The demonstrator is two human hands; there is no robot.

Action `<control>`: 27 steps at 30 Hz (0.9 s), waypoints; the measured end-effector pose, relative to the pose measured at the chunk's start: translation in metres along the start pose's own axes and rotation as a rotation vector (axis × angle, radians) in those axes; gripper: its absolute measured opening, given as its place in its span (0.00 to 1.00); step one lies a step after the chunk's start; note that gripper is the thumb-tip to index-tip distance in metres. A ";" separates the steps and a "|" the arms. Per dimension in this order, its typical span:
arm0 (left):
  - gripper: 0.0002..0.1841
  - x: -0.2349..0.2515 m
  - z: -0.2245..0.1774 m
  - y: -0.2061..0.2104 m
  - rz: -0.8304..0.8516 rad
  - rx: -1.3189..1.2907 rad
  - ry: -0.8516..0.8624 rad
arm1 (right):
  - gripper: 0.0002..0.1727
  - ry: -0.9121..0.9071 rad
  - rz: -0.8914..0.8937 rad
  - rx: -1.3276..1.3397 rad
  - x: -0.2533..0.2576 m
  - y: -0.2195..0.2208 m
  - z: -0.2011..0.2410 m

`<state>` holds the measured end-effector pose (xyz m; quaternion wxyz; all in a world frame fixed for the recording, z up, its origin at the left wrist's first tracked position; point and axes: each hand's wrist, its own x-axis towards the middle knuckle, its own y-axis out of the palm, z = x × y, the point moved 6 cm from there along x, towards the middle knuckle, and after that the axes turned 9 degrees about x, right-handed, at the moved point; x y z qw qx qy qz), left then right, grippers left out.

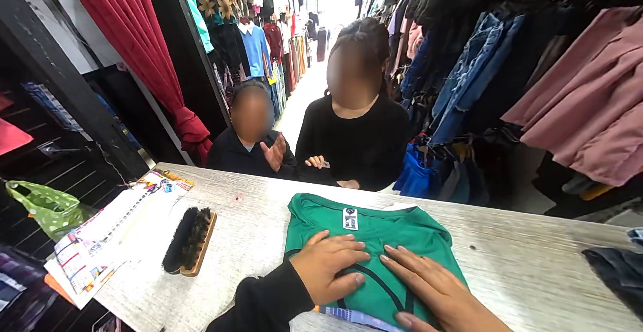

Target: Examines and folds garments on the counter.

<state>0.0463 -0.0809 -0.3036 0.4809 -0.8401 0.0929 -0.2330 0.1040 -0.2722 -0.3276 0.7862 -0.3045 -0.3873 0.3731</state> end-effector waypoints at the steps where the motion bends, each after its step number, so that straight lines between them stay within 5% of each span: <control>1: 0.22 0.000 0.000 0.000 0.002 0.002 -0.002 | 0.50 -0.005 0.018 -0.015 0.000 0.000 0.001; 7: 0.22 0.000 0.000 0.000 -0.008 0.003 0.003 | 0.60 -0.040 0.073 -0.074 -0.001 0.002 0.003; 27: 0.22 0.000 0.002 0.001 -0.005 0.014 0.009 | 0.32 -0.008 0.048 -0.033 0.000 0.003 0.002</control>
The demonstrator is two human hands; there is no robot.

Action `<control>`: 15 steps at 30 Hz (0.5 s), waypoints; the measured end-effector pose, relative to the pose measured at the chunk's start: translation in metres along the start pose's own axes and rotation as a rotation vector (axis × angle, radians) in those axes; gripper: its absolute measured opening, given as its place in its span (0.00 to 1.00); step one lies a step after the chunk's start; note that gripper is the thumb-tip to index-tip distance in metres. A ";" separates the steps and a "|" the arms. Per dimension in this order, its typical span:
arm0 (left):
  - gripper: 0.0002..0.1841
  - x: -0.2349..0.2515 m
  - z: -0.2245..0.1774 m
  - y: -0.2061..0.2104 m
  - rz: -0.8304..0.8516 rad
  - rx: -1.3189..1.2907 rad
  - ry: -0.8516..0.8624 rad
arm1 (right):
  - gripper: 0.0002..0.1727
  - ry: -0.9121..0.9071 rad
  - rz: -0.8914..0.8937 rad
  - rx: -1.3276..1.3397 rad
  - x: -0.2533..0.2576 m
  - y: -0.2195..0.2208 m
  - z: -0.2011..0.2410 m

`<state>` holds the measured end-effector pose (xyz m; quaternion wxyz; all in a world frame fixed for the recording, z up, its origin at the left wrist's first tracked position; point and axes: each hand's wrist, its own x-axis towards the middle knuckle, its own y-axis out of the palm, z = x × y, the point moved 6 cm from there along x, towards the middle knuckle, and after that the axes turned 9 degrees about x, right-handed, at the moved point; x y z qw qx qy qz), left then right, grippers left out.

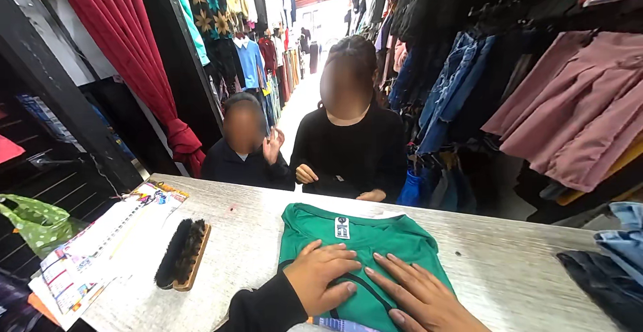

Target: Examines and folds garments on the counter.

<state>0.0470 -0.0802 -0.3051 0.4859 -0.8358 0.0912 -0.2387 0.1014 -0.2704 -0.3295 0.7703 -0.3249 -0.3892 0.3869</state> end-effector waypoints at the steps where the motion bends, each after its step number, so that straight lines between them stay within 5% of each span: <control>1: 0.22 0.000 0.000 0.000 -0.005 0.002 -0.001 | 0.31 0.002 -0.007 -0.001 0.000 0.000 0.000; 15: 0.22 -0.001 0.000 0.001 -0.005 0.013 -0.006 | 0.29 -0.007 -0.089 -0.041 -0.001 0.002 0.001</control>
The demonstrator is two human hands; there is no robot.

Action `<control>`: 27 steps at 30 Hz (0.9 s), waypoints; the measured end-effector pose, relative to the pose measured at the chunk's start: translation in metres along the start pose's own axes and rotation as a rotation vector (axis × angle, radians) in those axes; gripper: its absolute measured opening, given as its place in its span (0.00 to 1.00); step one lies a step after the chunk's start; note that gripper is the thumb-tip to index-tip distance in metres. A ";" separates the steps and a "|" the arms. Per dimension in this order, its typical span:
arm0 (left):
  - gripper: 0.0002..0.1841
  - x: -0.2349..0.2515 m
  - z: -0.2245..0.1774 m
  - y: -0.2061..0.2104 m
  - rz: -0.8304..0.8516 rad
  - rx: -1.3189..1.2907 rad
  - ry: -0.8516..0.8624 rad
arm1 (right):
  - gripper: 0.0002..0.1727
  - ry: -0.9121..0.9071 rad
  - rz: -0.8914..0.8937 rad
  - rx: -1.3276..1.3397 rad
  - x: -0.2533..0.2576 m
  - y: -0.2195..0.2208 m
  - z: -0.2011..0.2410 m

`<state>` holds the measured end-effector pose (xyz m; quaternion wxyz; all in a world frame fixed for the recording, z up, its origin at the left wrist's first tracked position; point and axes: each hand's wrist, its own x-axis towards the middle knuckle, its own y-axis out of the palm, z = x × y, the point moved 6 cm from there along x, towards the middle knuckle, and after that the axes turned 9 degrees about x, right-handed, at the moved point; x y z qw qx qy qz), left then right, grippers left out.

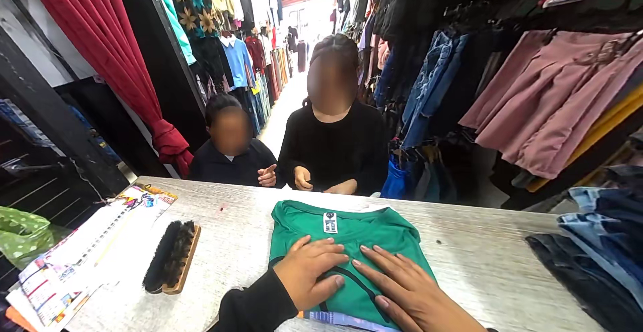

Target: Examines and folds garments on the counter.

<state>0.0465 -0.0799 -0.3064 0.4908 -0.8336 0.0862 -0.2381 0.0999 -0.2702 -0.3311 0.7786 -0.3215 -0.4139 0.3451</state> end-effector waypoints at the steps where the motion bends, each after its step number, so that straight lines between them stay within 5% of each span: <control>1: 0.22 0.000 0.000 0.000 -0.003 -0.001 0.002 | 0.29 0.001 0.004 0.001 0.000 0.000 0.000; 27: 0.22 0.000 0.001 0.000 -0.014 -0.008 -0.007 | 0.28 -0.011 -0.072 0.012 0.000 0.000 -0.003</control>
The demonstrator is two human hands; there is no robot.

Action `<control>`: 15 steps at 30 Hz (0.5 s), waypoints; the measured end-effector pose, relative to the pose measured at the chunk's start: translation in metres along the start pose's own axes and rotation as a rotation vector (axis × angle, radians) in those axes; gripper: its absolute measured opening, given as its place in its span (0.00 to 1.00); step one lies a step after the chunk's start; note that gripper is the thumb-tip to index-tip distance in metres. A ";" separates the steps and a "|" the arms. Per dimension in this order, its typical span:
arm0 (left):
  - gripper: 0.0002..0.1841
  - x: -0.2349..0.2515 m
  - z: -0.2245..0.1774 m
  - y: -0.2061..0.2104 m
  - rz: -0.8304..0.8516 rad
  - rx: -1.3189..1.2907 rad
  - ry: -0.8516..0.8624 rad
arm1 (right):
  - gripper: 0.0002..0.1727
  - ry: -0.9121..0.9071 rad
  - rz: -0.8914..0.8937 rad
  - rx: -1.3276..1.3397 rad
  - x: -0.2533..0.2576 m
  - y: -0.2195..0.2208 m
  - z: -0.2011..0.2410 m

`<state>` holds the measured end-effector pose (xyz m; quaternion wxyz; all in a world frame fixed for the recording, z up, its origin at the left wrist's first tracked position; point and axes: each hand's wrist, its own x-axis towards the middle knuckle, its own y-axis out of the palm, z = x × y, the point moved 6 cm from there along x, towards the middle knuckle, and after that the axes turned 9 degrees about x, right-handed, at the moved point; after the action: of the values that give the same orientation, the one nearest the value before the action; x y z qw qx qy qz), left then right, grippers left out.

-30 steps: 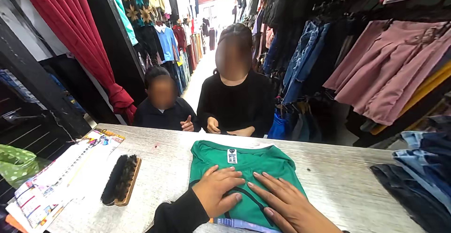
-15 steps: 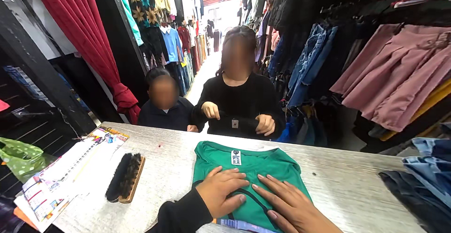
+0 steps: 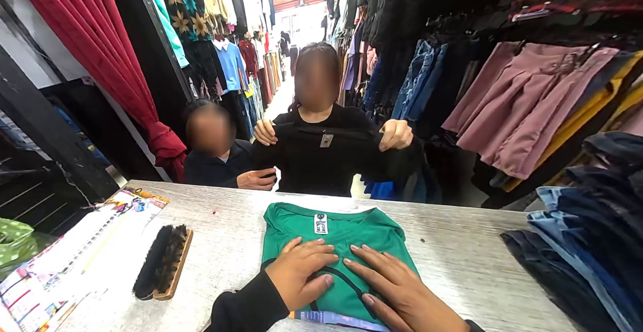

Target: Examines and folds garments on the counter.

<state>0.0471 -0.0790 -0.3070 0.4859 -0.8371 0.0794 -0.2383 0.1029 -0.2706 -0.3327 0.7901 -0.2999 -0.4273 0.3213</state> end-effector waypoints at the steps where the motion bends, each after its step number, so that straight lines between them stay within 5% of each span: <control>1: 0.22 0.000 0.000 0.000 -0.004 -0.003 0.001 | 0.28 0.001 0.002 0.004 0.000 0.000 0.000; 15: 0.22 -0.001 -0.001 0.001 0.022 -0.010 -0.019 | 0.32 0.049 0.010 0.040 0.000 -0.005 0.002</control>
<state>0.0458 -0.0797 -0.3077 0.4850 -0.8408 0.0854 -0.2247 0.1028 -0.2730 -0.3285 0.8047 -0.2940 -0.3998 0.3260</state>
